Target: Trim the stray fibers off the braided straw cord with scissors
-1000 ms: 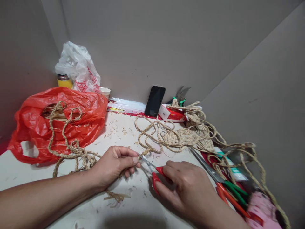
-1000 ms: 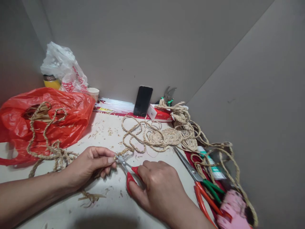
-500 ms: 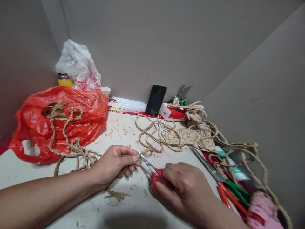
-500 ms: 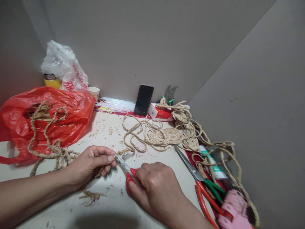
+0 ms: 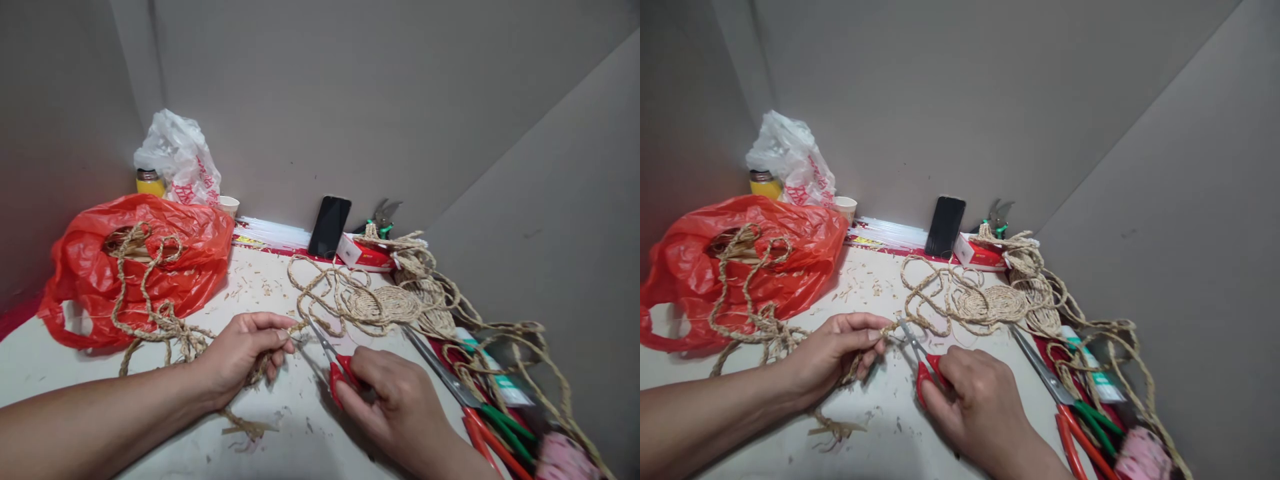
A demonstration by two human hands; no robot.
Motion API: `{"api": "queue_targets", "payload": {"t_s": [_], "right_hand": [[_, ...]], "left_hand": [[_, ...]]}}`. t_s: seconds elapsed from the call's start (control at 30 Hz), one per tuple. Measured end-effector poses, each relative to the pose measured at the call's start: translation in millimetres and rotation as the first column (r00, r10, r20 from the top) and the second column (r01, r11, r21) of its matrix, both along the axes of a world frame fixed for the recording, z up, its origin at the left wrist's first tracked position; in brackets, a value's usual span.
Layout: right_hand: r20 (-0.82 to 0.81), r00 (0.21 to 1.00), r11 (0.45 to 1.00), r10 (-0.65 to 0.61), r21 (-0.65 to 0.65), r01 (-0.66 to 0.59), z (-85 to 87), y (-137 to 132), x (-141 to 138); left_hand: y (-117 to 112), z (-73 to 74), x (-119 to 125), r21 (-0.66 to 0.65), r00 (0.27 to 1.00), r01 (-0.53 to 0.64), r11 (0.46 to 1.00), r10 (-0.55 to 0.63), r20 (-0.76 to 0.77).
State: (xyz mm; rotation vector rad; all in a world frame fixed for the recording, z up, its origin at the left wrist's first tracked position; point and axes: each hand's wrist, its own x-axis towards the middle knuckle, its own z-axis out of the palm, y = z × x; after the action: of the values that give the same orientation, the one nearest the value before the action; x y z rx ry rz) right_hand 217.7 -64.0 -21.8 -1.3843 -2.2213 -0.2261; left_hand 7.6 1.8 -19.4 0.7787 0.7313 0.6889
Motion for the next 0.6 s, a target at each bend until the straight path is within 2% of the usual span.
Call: {"api": "queue_targets", "payload": {"t_s": [0.13,0.2,0.37,0.5,0.6], "right_hand": [[0.036,0.998,0.997,-0.051,-0.058,0.053,-4.2,1.5,1.7],[0.003,0.998,0.996,-0.068,-0.066,0.068,-4.8,2.4,3.0],[-0.137,0.99,0.999,0.019,-0.024,-0.022,-4.3,3.6,4.4],[-0.037,0.998,0.998,0.047,0.033,-0.046,-5.5,5.6,4.8],[0.042,0.997,0.991,0.07,0.112,-0.075,-8.4,8.9,9.9]], "left_hand": [[0.3,0.2,-0.5,-0.058,0.999,0.032,0.998,-0.03,0.034],[0.3,0.4,-1.2,-0.095,0.998,0.051,0.994,-0.046,0.046],[-0.7,3.0,-1.4,-0.135,0.994,0.076,0.988,-0.063,0.094],[-2.3,7.1,0.1,-0.14,0.996,0.055,0.989,-0.045,0.074],[-2.8,4.9,2.3,-0.063,1.0,0.022,0.998,-0.021,0.013]]}}
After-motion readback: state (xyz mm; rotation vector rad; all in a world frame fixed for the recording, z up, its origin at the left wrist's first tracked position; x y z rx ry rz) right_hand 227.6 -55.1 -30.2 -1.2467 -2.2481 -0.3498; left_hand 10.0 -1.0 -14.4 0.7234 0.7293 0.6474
